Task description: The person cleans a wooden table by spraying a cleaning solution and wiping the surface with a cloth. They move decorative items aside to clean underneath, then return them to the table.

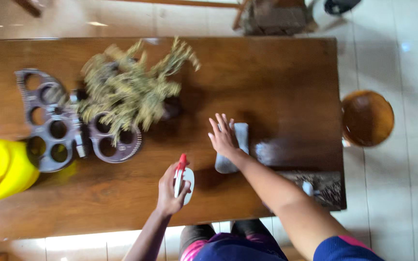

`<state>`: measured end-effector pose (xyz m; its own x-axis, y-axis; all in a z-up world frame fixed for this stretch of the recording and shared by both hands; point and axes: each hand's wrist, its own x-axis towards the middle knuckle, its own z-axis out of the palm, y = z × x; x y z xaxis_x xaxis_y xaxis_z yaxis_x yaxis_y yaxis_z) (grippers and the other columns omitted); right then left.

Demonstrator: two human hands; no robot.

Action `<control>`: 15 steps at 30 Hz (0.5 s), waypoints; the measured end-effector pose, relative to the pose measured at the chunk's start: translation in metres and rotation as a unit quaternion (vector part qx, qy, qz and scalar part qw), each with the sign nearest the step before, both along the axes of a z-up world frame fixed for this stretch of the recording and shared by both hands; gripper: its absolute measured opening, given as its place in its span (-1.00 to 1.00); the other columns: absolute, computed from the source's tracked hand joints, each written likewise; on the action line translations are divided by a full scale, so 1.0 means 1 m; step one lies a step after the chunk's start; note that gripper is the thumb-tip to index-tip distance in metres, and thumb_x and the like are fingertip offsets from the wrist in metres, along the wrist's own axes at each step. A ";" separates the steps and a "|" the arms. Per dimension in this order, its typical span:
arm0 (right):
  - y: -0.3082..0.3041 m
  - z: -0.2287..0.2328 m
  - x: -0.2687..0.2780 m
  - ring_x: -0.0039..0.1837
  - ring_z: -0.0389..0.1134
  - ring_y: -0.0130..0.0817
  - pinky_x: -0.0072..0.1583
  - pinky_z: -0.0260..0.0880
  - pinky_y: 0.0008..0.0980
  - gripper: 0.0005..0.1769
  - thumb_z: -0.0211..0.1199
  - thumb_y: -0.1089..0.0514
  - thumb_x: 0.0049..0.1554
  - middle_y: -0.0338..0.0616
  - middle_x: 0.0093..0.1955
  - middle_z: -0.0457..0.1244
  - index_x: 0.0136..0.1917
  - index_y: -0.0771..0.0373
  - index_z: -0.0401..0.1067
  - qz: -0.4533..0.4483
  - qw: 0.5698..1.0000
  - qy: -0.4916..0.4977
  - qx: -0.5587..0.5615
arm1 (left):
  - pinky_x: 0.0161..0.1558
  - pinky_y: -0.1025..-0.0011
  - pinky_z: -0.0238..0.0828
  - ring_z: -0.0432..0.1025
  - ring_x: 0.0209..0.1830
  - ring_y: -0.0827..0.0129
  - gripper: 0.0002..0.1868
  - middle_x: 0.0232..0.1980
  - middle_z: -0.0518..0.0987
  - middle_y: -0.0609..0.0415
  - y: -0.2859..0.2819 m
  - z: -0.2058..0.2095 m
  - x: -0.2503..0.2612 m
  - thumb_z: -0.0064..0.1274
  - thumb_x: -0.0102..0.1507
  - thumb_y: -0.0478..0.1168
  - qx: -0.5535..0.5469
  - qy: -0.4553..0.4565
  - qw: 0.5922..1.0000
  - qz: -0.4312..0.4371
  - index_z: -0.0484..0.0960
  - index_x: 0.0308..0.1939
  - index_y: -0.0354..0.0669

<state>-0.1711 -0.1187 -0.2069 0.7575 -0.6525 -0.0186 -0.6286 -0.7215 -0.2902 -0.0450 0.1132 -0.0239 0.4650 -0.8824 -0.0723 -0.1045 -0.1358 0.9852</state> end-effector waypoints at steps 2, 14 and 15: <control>-0.012 -0.014 -0.064 0.67 -0.26 0.06 0.55 -0.34 0.19 -0.14 0.16 -0.19 0.19 0.10 0.67 -0.21 0.60 0.18 0.00 0.046 0.995 0.063 0.057 | -0.17 0.40 0.50 0.51 -0.25 0.39 -0.49 -0.11 0.58 0.02 -0.023 -0.001 -0.004 0.10 0.21 -0.26 -0.043 -0.080 0.994 -0.067 0.48 0.25 -0.31; -0.193 -0.056 -0.270 0.71 -0.42 0.12 0.58 -0.43 0.16 0.01 0.00 -0.28 0.25 0.23 0.71 -0.37 0.64 0.42 -0.27 0.000 0.997 0.052 0.058 | -0.49 0.36 0.46 0.48 -0.59 0.39 -0.54 -0.38 0.54 0.01 -0.216 -0.010 -0.093 0.04 0.31 0.01 0.220 0.065 0.968 -0.099 0.50 0.14 -0.25; -0.204 -0.060 -0.288 0.71 -0.41 0.13 0.60 -0.42 0.18 0.05 0.02 -0.29 0.23 0.25 0.71 -0.35 0.64 0.45 -0.26 -0.012 0.998 0.020 0.060 | -0.49 0.35 0.47 0.49 -0.60 0.38 -0.52 -0.37 0.55 0.02 -0.230 -0.012 -0.102 0.04 0.30 0.03 0.228 0.063 0.968 -0.083 0.50 0.14 -0.25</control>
<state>-0.4587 -0.3227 -0.2664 0.7384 -0.6623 -0.1269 -0.6584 -0.6673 -0.3482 -0.1473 -0.1164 -0.0357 0.2824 -0.8070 -0.5187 -0.0447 -0.5512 0.8332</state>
